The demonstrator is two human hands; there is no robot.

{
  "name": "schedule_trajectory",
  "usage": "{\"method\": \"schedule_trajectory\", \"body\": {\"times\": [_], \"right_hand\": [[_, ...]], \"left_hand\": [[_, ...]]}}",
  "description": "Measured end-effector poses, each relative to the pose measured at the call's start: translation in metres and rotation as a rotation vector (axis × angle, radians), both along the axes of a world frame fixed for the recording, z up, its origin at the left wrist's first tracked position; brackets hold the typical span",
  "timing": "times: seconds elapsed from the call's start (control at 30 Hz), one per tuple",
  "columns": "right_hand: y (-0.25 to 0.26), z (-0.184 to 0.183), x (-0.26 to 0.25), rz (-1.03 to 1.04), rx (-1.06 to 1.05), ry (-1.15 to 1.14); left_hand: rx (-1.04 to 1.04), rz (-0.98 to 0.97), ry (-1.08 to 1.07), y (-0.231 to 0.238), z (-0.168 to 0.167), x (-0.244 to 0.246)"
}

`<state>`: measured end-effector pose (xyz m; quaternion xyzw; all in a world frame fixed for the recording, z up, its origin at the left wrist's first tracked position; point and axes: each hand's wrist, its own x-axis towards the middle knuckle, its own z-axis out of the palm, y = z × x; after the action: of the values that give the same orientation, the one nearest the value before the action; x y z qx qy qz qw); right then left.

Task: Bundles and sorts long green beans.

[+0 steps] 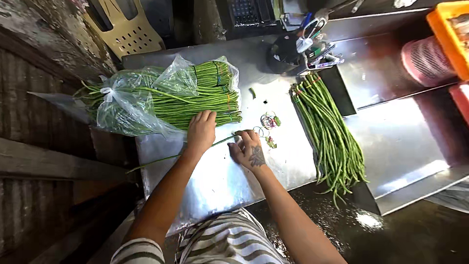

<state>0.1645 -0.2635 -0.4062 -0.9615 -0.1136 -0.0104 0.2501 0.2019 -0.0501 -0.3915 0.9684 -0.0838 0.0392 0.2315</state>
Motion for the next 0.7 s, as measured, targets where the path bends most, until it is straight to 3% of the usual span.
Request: {"method": "schedule_trajectory", "body": {"times": [0.17,0.33,0.43,0.53,0.63,0.7], "right_hand": [[0.017,-0.014,0.010,-0.061,0.082,0.124],[0.007,-0.020,0.014,-0.137,0.279,0.225],[-0.004,-0.019,0.015,-0.127,0.509,0.265],[-0.012,-0.017,0.015,-0.120,0.667,0.272],[-0.015,-0.021,0.013,-0.078,0.499,0.304],[-0.014,-0.020,0.014,-0.081,0.407,0.321]], "left_hand": [[0.205,-0.109,0.134,-0.025,-0.009,0.022],[0.157,-0.128,0.252,-0.020,0.003,0.027],[0.087,-0.161,0.296,-0.017,0.022,0.025],[-0.131,-0.156,0.291,0.000,0.059,0.033],[-0.339,-0.128,0.050,0.029,0.121,0.038],[-0.473,-0.098,-0.207,0.053,0.181,0.027]]}}
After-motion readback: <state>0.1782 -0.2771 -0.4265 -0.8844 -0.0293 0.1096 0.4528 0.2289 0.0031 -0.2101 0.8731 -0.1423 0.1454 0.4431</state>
